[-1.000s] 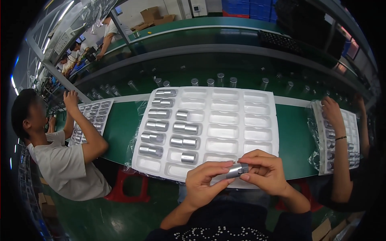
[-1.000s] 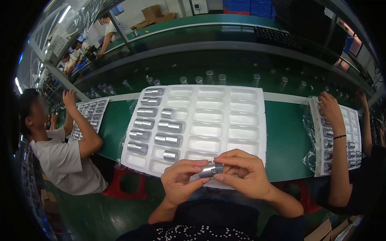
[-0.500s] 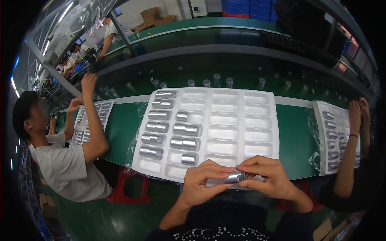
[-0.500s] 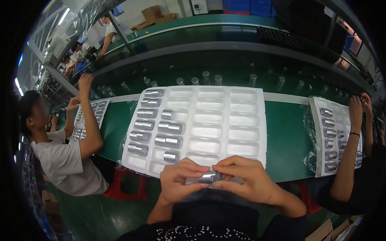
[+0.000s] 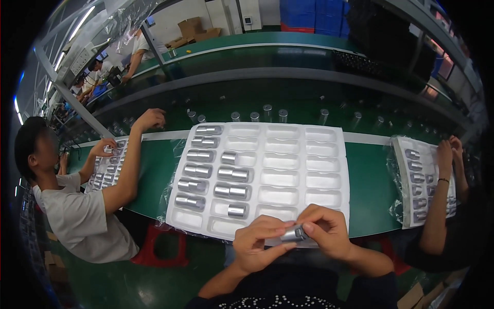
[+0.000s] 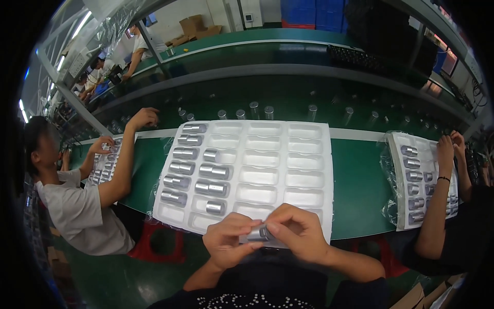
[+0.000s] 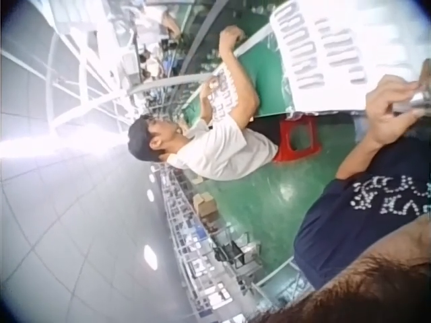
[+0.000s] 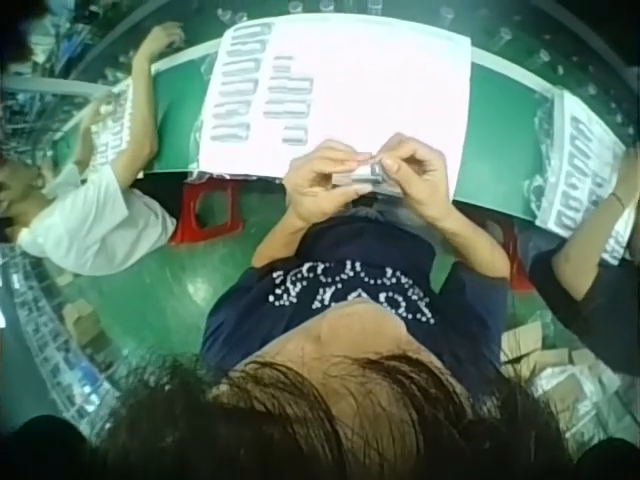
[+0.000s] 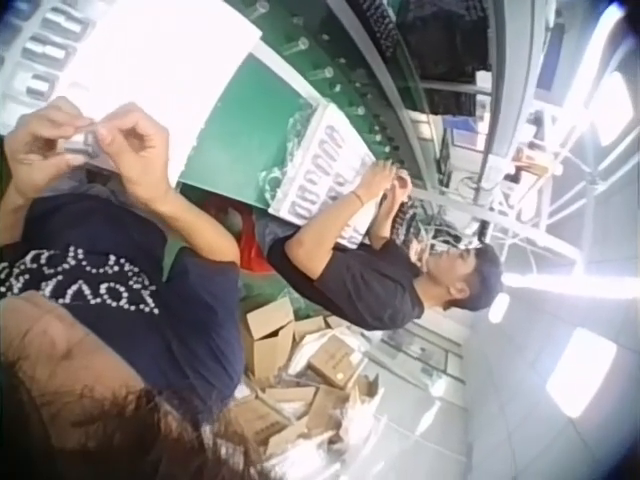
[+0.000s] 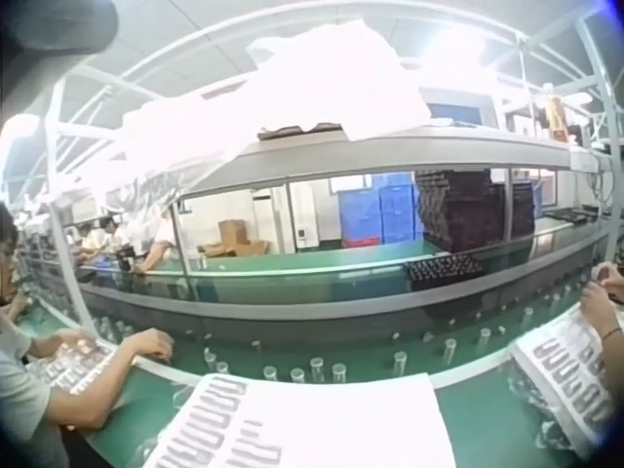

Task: The person assembles cylindrical components by hand, joining two halves of each component and placing the assembled pieces into a plastic tray.

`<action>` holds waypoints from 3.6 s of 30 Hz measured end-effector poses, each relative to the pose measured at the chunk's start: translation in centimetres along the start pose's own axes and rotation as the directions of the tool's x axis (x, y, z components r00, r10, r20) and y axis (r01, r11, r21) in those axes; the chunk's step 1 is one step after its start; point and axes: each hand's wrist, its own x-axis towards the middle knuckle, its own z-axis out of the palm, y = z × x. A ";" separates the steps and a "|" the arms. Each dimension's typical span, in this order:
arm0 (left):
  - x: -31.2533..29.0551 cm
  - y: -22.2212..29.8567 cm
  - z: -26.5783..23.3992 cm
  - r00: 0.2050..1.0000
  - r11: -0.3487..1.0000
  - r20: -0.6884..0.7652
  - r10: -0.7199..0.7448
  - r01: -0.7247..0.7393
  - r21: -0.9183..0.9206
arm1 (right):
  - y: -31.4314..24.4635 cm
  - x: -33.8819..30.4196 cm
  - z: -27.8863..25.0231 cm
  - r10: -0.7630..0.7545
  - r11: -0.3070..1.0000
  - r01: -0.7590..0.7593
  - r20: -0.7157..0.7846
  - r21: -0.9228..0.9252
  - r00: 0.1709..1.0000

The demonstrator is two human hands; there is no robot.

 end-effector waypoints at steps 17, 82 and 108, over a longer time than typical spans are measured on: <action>0.1 4.1 -9.6 0.966 0.447 0.064 -0.252 0.058 0.893 | -2.4 20.3 -20.3 -0.103 -0.013 -0.435 -0.431 -0.900 0.896; 1.1 -0.6 -1.4 0.717 0.597 -0.014 -0.697 0.569 -0.566 | -4.7 5.6 -1.4 -0.201 0.668 0.430 0.408 -0.608 0.890; 1.0 -0.3 -0.2 0.789 0.727 0.028 -0.614 0.579 -0.369 | -3.5 5.0 0.8 -0.365 0.192 0.707 0.619 -0.680 0.695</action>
